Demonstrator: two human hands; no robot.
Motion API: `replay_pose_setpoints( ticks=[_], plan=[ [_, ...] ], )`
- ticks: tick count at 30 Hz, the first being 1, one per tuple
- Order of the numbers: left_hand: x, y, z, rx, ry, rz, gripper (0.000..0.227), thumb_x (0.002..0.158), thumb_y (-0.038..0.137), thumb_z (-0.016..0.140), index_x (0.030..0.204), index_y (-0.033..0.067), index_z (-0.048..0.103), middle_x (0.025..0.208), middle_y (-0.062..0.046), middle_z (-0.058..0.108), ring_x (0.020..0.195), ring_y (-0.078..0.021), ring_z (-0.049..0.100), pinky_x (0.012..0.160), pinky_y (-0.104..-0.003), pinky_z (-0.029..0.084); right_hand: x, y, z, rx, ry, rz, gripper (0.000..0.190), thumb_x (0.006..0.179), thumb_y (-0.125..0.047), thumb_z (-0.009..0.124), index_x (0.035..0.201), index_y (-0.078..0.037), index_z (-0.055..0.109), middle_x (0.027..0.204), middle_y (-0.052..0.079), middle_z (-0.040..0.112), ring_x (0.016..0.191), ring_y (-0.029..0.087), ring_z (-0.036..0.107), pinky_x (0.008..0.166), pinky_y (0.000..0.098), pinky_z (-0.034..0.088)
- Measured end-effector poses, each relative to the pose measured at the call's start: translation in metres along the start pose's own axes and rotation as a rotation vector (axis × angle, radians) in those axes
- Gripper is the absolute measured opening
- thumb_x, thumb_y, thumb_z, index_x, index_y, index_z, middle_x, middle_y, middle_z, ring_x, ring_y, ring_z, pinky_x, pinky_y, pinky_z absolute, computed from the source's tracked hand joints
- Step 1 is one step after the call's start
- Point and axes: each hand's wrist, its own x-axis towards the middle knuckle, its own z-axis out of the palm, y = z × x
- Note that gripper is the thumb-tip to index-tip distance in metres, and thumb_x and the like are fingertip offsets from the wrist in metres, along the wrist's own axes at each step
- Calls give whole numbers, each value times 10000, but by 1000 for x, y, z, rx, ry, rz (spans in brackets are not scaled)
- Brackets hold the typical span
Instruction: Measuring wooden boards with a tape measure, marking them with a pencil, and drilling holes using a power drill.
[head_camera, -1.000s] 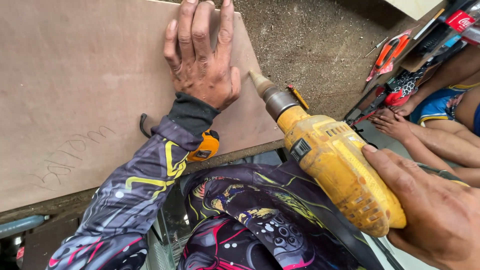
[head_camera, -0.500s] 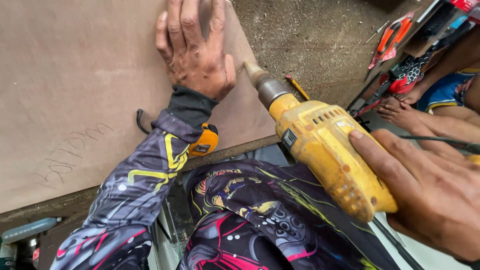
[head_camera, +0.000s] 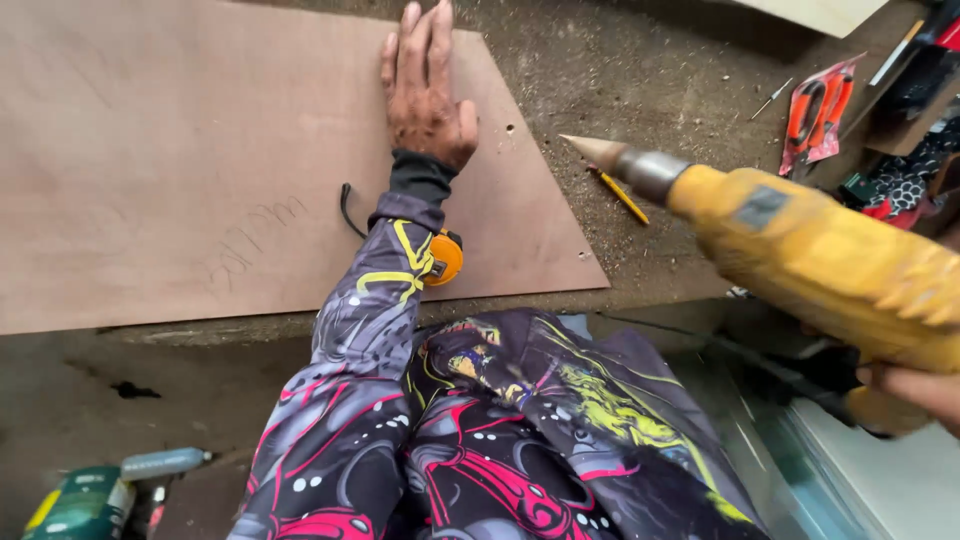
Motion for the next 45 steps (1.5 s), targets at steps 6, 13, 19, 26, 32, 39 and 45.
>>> replay_pose_setpoints(
  ticks=[6,13,19,26,32,39,45],
  plan=[
    [-27,-5,-71,-557,-105,87,795,722,51,525,1511,0,447,1529,-213,517,1449,-350,479,1267,-451,343,20,220,88,1101,-55,-124,857,720,-56,756,1526,36,480,1362,252,661,1074,411,720,929,553,582],
    [-167,24,-73,332,-529,145,1071,559,522,830,1504,179,463,1450,-178,389,1341,-420,455,1028,-500,522,114,374,187,1507,-20,-168,907,617,-23,580,1514,-152,565,1201,182,720,1024,346,730,987,525,532],
    [-180,76,8,110,-553,350,1099,485,444,842,1482,174,467,1349,-157,467,1298,-437,443,1155,-511,384,139,391,192,1502,13,-50,782,603,3,586,1377,-89,643,1118,196,737,958,367,744,953,540,568],
    [-163,237,134,185,-524,719,1145,504,222,783,1553,208,324,1355,-101,450,1376,-442,396,953,-463,554,134,421,138,424,320,96,742,681,-118,879,1373,-30,628,1212,245,692,1084,364,683,883,466,559],
    [-123,303,150,99,-277,181,1272,588,165,844,1653,172,148,1500,-155,358,1431,-477,349,1026,-523,523,99,364,149,294,490,122,938,806,-316,890,1564,-44,410,1423,257,572,1237,403,609,1103,521,487],
    [-16,255,160,263,-221,-33,1194,703,104,771,1642,142,34,1564,-184,426,1469,-431,403,1149,-542,463,109,365,170,-3,734,6,1120,706,-353,875,1581,0,271,1505,292,336,1443,450,313,1153,579,329],
    [6,241,180,140,-369,188,1136,729,203,921,1604,89,207,1531,-214,412,1436,-364,428,1158,-506,456,105,300,164,41,635,155,1238,683,-186,797,1643,-237,16,1451,272,357,1317,508,420,1075,618,380]
  ],
)
